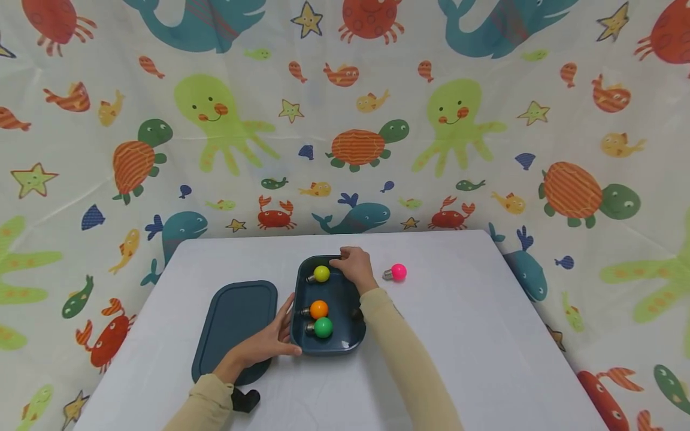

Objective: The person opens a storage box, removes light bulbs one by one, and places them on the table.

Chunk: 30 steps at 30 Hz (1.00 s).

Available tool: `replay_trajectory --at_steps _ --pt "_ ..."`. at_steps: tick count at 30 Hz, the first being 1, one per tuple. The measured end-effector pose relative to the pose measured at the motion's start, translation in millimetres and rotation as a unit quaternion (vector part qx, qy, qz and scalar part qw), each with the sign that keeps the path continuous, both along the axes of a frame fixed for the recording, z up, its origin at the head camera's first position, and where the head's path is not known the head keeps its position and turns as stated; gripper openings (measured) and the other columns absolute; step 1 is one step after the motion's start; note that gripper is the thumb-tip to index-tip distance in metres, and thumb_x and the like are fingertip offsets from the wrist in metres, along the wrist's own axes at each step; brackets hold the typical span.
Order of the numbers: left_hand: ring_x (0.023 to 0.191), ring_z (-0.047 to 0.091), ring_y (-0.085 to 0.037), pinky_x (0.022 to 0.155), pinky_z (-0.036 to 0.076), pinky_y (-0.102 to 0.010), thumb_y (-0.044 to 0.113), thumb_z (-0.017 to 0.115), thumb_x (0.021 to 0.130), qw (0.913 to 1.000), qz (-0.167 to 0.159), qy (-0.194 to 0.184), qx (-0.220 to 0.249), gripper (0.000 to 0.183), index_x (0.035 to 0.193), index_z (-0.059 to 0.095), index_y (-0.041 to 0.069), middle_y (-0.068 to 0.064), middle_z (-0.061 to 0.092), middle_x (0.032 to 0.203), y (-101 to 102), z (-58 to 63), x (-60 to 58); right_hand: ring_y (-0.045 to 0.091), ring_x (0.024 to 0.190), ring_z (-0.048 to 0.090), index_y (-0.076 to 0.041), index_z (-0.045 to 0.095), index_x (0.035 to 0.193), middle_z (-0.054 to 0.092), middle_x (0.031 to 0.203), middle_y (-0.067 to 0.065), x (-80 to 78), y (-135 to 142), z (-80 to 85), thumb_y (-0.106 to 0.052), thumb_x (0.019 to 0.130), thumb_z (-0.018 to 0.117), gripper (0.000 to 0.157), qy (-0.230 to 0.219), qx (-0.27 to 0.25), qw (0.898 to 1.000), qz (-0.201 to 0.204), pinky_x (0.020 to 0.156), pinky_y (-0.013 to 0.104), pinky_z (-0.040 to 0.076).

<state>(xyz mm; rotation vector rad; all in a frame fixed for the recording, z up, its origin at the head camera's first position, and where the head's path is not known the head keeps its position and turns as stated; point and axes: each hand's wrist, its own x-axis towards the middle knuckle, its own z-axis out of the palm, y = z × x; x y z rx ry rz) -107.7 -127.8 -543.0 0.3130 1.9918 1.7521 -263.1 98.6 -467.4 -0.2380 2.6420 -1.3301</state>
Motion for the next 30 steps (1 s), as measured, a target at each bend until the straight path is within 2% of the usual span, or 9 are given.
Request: replay_trajectory --at_steps 8,15,21,30 --pt "0.149 0.012 -0.022 0.118 0.020 -0.043 0.013 0.075 0.087 1.0000 -0.002 0.000 0.002 0.116 0.153 -0.017 0.036 -0.001 -0.010 0.164 0 -0.5 -1.1 0.029 0.115 0.061 0.000 0.059 0.132 0.063 0.128 0.016 0.4 -6 -2.7 -0.024 0.089 0.073 0.051 0.009 0.008 1.000 0.010 0.100 0.040 0.049" --pt "0.149 0.011 -0.021 0.118 0.020 -0.042 0.014 0.075 0.087 1.0000 0.000 -0.003 0.000 0.115 0.153 -0.016 0.037 0.000 -0.010 0.164 -3 -0.7 -1.9 0.029 0.114 0.060 -0.001 0.062 0.129 0.065 0.126 0.015 2.8 -12 -2.2 -0.024 0.088 0.074 0.048 -0.006 0.016 1.000 0.019 0.100 0.041 0.049" --pt "0.149 0.011 -0.021 0.118 0.020 -0.042 0.014 0.075 0.087 1.0000 0.002 -0.003 -0.004 0.116 0.154 -0.016 0.035 0.001 -0.010 0.164 -5 -1.2 -2.3 0.030 0.113 0.060 0.000 0.061 0.129 0.065 0.124 0.016 2.3 -16 -10.8 -0.024 0.089 0.073 0.049 -0.023 0.032 0.999 0.026 0.099 0.042 0.050" --pt "0.150 0.011 -0.021 0.118 0.020 -0.044 0.014 0.076 0.087 1.0000 -0.002 -0.001 0.003 0.116 0.154 -0.017 0.035 0.000 -0.011 0.164 -5 -2.4 -3.5 0.032 0.112 0.060 0.002 0.060 0.129 0.064 0.125 0.018 1.9 -21 -22.6 -0.021 0.088 0.074 0.049 -0.019 0.027 0.999 0.020 0.099 0.043 0.050"
